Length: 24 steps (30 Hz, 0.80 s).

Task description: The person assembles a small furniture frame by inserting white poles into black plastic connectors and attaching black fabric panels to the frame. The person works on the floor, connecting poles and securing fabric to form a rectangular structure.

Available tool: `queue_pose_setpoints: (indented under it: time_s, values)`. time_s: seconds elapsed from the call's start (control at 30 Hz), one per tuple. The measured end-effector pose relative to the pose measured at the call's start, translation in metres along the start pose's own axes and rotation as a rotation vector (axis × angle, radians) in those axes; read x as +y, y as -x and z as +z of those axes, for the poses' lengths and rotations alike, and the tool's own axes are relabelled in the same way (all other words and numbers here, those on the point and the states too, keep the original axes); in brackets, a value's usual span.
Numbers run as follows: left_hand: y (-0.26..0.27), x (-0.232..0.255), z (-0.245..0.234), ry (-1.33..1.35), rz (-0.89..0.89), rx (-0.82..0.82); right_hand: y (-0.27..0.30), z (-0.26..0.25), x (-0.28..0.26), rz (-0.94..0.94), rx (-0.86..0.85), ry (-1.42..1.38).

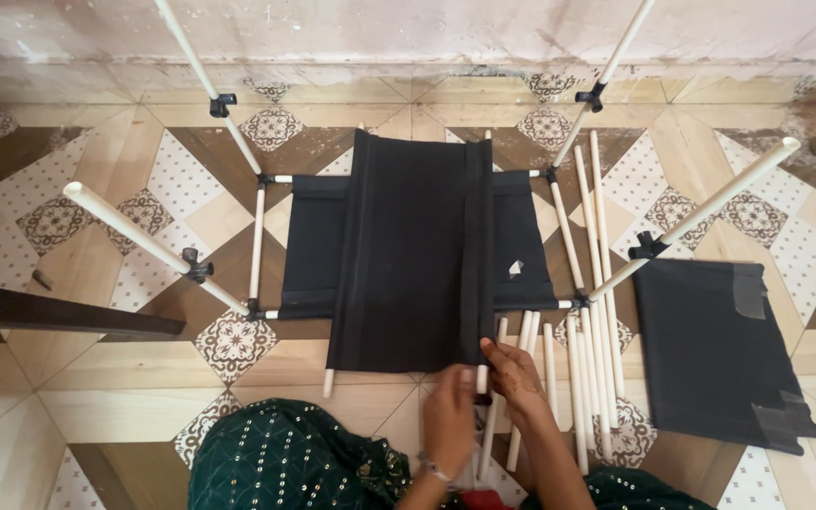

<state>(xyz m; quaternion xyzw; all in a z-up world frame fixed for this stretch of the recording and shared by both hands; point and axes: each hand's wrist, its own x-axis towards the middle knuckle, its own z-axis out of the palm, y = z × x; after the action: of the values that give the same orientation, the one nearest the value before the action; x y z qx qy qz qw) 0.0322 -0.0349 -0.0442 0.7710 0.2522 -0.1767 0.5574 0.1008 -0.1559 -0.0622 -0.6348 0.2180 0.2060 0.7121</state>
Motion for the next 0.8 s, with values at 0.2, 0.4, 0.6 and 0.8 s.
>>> queue_pose_setpoints:
  time_s: [0.2, 0.4, 0.6, 0.8]
  values:
    - [-0.046, -0.027, -0.102, -0.549, 0.126, 0.68, -0.005, -0.003, 0.01, 0.002, -0.005, 0.028]
    - [-0.066, -0.04, -0.123, -0.663, -0.047, 0.772, 0.0, 0.003, 0.014, 0.032, 0.005, 0.029]
    - [-0.074, -0.05, -0.125, -0.45, 0.069, 0.768, 0.011, 0.011, 0.014, -0.03, 0.014, 0.02]
    - [-0.104, -0.038, -0.15, -0.425, 0.297, 0.79, 0.034, 0.048, 0.019, 0.029, 0.121, -0.1]
